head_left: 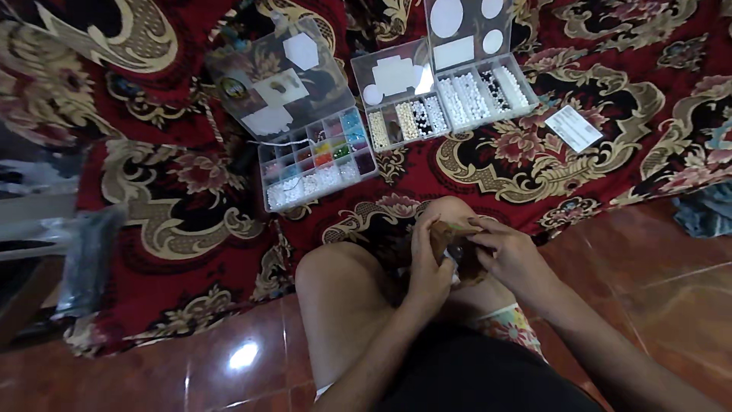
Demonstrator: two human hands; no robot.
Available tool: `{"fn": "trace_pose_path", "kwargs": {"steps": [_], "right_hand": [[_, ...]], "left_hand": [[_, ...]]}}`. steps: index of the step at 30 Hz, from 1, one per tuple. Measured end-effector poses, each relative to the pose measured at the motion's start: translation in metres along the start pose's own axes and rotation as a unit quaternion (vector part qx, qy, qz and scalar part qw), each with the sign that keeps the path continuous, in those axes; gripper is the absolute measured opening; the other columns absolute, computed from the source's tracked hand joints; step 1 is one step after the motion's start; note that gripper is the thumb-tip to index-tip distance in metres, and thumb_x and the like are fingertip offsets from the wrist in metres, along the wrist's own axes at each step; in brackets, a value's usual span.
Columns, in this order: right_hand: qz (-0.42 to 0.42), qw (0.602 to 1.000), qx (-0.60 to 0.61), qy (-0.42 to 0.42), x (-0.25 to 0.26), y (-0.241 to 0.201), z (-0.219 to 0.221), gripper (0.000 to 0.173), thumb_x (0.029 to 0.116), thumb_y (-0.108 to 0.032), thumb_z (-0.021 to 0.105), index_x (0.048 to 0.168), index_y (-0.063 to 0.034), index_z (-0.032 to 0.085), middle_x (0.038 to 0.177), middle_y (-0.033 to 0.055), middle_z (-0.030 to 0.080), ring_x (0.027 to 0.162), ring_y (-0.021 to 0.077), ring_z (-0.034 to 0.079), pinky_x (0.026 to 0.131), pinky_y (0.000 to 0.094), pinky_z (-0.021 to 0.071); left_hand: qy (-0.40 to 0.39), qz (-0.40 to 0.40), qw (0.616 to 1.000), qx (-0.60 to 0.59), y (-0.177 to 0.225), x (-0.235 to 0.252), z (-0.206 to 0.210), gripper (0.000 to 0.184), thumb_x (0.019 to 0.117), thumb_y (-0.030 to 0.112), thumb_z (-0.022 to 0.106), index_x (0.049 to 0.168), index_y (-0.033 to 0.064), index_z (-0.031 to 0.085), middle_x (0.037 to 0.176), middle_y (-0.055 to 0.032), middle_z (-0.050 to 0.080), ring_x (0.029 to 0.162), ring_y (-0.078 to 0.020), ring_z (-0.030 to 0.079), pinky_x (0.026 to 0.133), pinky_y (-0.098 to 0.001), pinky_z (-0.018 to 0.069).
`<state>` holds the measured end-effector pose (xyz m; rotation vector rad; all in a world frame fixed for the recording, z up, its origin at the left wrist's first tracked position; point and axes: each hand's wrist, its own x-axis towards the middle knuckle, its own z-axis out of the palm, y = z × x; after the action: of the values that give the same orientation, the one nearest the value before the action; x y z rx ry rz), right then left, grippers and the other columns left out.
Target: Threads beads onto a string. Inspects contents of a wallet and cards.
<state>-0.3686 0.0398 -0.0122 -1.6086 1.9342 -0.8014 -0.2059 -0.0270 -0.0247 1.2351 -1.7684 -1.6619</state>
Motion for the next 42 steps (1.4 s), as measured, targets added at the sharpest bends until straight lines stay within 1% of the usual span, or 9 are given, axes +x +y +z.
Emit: {"fn": "trace_pose_path", "kwargs": {"steps": [5, 12, 16, 20, 23, 26, 30, 37, 42], "right_hand": [[0.005, 1.000, -0.003, -0.027, 0.003, 0.005, -0.001, 0.017, 0.0868, 0.006, 0.065, 0.093, -0.0012, 0.080, 0.127, 0.0201, 0.069, 0.113, 0.0314, 0.070, 0.095, 0.0433, 0.0579], [0.080, 0.986, -0.043, -0.138, 0.009, -0.009, 0.000, 0.014, 0.0925, -0.009, 0.071, 0.102, 0.0000, 0.078, 0.142, 0.0198, 0.060, 0.127, 0.0357, 0.061, 0.102, 0.0513, 0.0519], [0.106, 0.986, -0.053, -0.114, 0.008, -0.014, 0.011, 0.014, 0.0911, -0.013, 0.073, 0.098, -0.0008, 0.077, 0.143, 0.0187, 0.058, 0.129, 0.0348, 0.058, 0.100, 0.0499, 0.0522], [0.073, 0.993, -0.029, -0.092, 0.004, -0.009, 0.018, 0.011, 0.0908, -0.008, 0.071, 0.097, -0.0038, 0.080, 0.146, 0.0156, 0.057, 0.136, 0.0355, 0.052, 0.104, 0.0503, 0.0496], [0.035, 0.999, 0.022, -0.010, -0.003, -0.002, 0.016, 0.010, 0.0871, -0.002, 0.070, 0.087, -0.0026, 0.080, 0.140, 0.0169, 0.062, 0.134, 0.0391, 0.054, 0.107, 0.0543, 0.0467], [0.068, 0.990, 0.111, 0.048, -0.012, -0.004, 0.007, 0.015, 0.0879, -0.012, 0.066, 0.084, -0.0061, 0.079, 0.140, 0.0136, 0.063, 0.132, 0.0276, 0.056, 0.104, 0.0436, 0.0489], [0.150, 0.949, 0.274, 0.043, -0.018, -0.002, -0.003, 0.018, 0.0893, -0.020, 0.066, 0.086, -0.0073, 0.079, 0.136, 0.0080, 0.066, 0.127, 0.0100, 0.059, 0.102, 0.0273, 0.0520], [0.183, 0.907, 0.380, 0.020, -0.019, -0.007, -0.006, 0.015, 0.0891, -0.013, 0.065, 0.085, -0.0054, 0.077, 0.129, 0.0062, 0.069, 0.117, 0.0063, 0.064, 0.095, 0.0213, 0.0538], [0.105, 0.905, 0.404, 0.074, -0.022, 0.005, -0.001, 0.024, 0.1005, -0.016, 0.051, 0.094, -0.0045, 0.071, 0.119, 0.0053, 0.070, 0.104, 0.0117, 0.067, 0.089, 0.0276, 0.0576]], "left_hand": [[-0.004, -0.002, 1.000, 0.011, 0.001, -0.001, 0.001, 0.069, 0.0842, -0.007, 0.056, 0.151, 0.0025, 0.039, 0.151, -0.0196, 0.043, 0.131, -0.0203, 0.052, 0.104, -0.0330, 0.0484], [-0.017, -0.019, 1.000, -0.001, 0.003, -0.001, 0.004, 0.073, 0.0846, -0.007, 0.057, 0.153, 0.0015, 0.033, 0.147, -0.0188, 0.048, 0.122, -0.0157, 0.058, 0.098, -0.0294, 0.0512], [-0.017, -0.022, 1.000, -0.001, 0.004, -0.001, 0.006, 0.075, 0.0848, -0.007, 0.058, 0.154, 0.0007, 0.031, 0.147, -0.0203, 0.048, 0.124, -0.0175, 0.058, 0.100, -0.0310, 0.0510], [-0.022, -0.033, 0.999, 0.003, 0.006, 0.000, 0.007, 0.076, 0.0865, -0.006, 0.058, 0.155, 0.0020, 0.028, 0.150, -0.0210, 0.045, 0.127, -0.0185, 0.056, 0.101, -0.0317, 0.0498], [-0.029, -0.031, 0.999, -0.003, 0.007, 0.001, 0.006, 0.076, 0.0872, -0.007, 0.057, 0.156, 0.0004, 0.025, 0.154, -0.0223, 0.039, 0.131, -0.0196, 0.052, 0.104, -0.0318, 0.0481], [-0.031, -0.029, 0.999, -0.011, 0.006, 0.003, 0.005, 0.076, 0.0880, -0.006, 0.056, 0.156, -0.0004, 0.023, 0.155, -0.0233, 0.037, 0.134, -0.0202, 0.051, 0.105, -0.0319, 0.0473], [-0.029, -0.027, 0.999, -0.017, 0.004, 0.004, 0.004, 0.075, 0.0884, -0.004, 0.056, 0.156, -0.0028, 0.023, 0.155, -0.0258, 0.036, 0.136, -0.0215, 0.048, 0.108, -0.0321, 0.0451], [-0.015, -0.029, 0.998, -0.051, -0.002, 0.004, 0.004, 0.075, 0.0886, -0.003, 0.061, 0.155, -0.0016, 0.026, 0.155, -0.0240, 0.036, 0.138, -0.0204, 0.046, 0.110, -0.0316, 0.0430], [0.026, -0.029, 0.996, -0.076, -0.009, 0.006, 0.005, 0.075, 0.0885, 0.003, 0.069, 0.152, -0.0033, 0.029, 0.150, -0.0231, 0.042, 0.139, -0.0224, 0.045, 0.114, -0.0342, 0.0404]]}}
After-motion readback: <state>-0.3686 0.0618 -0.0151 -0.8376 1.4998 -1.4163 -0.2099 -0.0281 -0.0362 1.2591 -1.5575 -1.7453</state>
